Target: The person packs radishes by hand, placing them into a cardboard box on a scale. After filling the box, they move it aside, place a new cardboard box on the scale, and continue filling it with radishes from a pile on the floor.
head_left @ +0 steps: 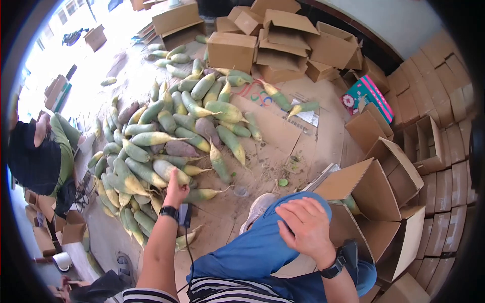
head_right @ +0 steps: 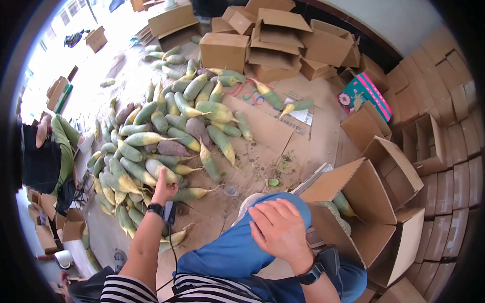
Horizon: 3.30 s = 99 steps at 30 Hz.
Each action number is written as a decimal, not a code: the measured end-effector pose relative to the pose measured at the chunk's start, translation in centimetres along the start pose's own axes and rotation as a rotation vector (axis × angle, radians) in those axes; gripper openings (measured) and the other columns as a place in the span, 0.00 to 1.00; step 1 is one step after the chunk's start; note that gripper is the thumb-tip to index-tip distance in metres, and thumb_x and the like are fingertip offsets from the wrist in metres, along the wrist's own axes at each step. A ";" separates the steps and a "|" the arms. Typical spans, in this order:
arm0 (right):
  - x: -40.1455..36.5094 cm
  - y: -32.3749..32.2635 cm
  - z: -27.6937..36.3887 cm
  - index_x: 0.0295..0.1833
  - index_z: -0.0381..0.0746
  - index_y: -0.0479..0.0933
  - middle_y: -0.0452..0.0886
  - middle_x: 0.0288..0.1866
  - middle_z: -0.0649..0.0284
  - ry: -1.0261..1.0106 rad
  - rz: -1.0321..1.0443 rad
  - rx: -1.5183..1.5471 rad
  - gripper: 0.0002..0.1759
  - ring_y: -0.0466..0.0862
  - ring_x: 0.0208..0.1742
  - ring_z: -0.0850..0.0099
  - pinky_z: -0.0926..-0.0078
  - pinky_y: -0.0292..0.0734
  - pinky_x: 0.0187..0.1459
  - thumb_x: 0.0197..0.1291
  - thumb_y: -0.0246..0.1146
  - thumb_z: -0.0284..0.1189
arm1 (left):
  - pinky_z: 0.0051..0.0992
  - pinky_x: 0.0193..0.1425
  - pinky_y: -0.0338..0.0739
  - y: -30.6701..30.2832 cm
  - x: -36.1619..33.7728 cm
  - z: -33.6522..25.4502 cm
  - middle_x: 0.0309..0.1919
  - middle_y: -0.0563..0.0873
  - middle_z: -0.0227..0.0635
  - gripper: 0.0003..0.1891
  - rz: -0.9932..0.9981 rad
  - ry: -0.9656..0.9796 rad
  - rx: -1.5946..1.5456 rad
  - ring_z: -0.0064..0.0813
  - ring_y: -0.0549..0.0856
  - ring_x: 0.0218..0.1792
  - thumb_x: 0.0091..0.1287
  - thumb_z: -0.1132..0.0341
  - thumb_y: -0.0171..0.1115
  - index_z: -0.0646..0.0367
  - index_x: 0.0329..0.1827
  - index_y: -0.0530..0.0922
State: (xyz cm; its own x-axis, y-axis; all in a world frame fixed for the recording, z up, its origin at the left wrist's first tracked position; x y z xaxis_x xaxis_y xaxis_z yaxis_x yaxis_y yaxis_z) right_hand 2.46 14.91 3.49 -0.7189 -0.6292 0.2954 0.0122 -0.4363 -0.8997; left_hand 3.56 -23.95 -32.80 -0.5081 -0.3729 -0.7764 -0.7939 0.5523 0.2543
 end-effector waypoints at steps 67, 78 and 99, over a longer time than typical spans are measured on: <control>-7.2 -6.9 -6.3 0.72 0.35 0.63 0.72 0.65 0.48 0.541 -0.195 1.542 0.40 0.76 0.61 0.51 0.59 0.71 0.63 0.56 0.70 0.38 | 0.45 0.60 0.77 16.6 -20.9 -6.3 0.68 0.71 0.49 0.47 0.831 0.183 -0.151 0.45 0.78 0.62 0.67 0.30 0.48 0.54 0.79 0.50; -4.6 -1.8 -0.1 0.53 0.39 0.80 0.83 0.50 0.61 0.086 -0.118 -0.093 0.23 0.79 0.55 0.60 0.55 0.69 0.62 0.50 0.69 0.36 | 0.35 0.46 0.79 -1.3 -8.0 -1.4 0.51 0.83 0.42 0.32 0.023 0.171 0.628 0.40 0.85 0.44 0.62 0.49 0.67 0.62 0.61 0.72; -3.2 -1.2 0.2 0.45 0.39 0.83 0.83 0.46 0.62 0.113 -0.126 -0.132 0.16 0.80 0.52 0.62 0.56 0.71 0.59 0.50 0.67 0.33 | 0.40 0.51 0.80 -1.3 -5.4 5.1 0.42 0.86 0.54 0.41 -0.036 0.171 1.584 0.48 0.87 0.46 0.50 0.39 0.74 0.72 0.49 0.75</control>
State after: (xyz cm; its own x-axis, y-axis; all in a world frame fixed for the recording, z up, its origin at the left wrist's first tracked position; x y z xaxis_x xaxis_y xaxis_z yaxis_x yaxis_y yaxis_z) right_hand 4.83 17.30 3.67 -0.7827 -0.4955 0.3766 -0.1683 -0.4139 -0.8946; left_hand 9.00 -18.90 -31.88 -0.6139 -0.4177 -0.6698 0.2728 0.6840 -0.6766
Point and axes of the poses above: each hand's wrist, its own x-axis towards the middle knuckle, its own y-axis out of the palm, z = x × y, the point moved 6 cm from there along x, towards the middle knuckle
